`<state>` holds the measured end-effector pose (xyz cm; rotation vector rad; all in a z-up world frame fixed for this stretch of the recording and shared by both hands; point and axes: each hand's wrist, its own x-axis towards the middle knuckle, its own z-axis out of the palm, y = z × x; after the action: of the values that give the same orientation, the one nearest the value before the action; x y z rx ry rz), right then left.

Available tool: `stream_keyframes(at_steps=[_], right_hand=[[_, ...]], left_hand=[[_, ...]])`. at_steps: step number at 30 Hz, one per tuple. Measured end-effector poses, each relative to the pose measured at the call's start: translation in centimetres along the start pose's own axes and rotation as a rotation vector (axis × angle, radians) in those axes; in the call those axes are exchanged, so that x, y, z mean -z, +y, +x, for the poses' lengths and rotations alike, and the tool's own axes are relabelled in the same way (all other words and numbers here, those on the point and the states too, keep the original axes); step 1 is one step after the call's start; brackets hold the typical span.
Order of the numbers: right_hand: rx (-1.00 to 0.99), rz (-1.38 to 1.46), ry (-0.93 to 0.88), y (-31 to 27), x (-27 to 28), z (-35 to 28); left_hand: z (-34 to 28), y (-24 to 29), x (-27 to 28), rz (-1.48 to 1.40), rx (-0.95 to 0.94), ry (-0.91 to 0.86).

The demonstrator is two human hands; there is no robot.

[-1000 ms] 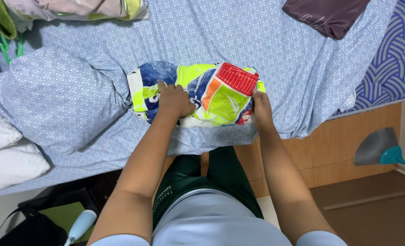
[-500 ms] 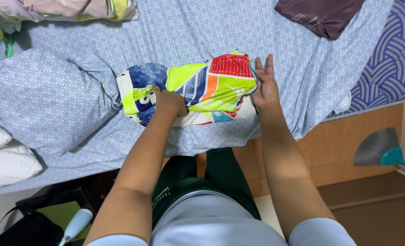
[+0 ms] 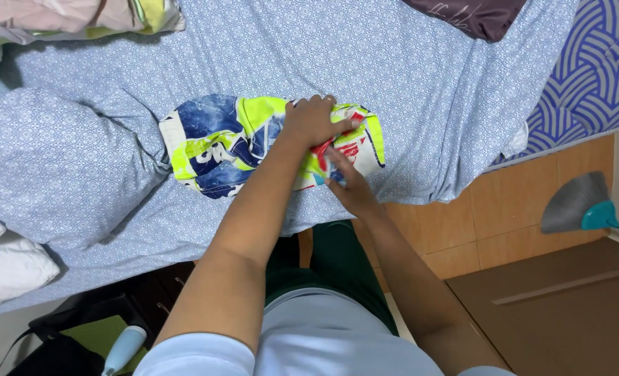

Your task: Folding various items of clothing on a bed and then sweeping the tiled floor with a broom.

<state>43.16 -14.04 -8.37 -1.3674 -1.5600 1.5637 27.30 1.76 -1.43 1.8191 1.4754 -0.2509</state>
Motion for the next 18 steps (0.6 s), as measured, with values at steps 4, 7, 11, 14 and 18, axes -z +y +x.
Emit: stream_keyframes(at_steps=[4, 7, 11, 14, 18], right_hand=[[0.081, -0.116, -0.012, 1.3, 0.5, -0.2], [0.138, -0.256, 0.058, 0.2, 1.1, 0.3], [0.101, -0.443, 0.016, -2.6, 1.0, 0.5], [0.079, -0.524, 0.032, -0.6, 0.2, 0.2], [-0.015, -0.472, 0.109, 4.3, -0.8, -0.9]], left_hand=[[0.8, -3.3, -3.1, 0.098, 0.010, -0.017], [0.7, -4.9, -3.1, 0.082, -0.120, 0.147], [1.5, -5.4, -2.4, -0.093, -0.209, 0.346], [2.8, -4.7, -1.8, -0.149, -0.224, 0.186], [3.6, -2.8, -2.6, 0.032, -0.242, -0.316]])
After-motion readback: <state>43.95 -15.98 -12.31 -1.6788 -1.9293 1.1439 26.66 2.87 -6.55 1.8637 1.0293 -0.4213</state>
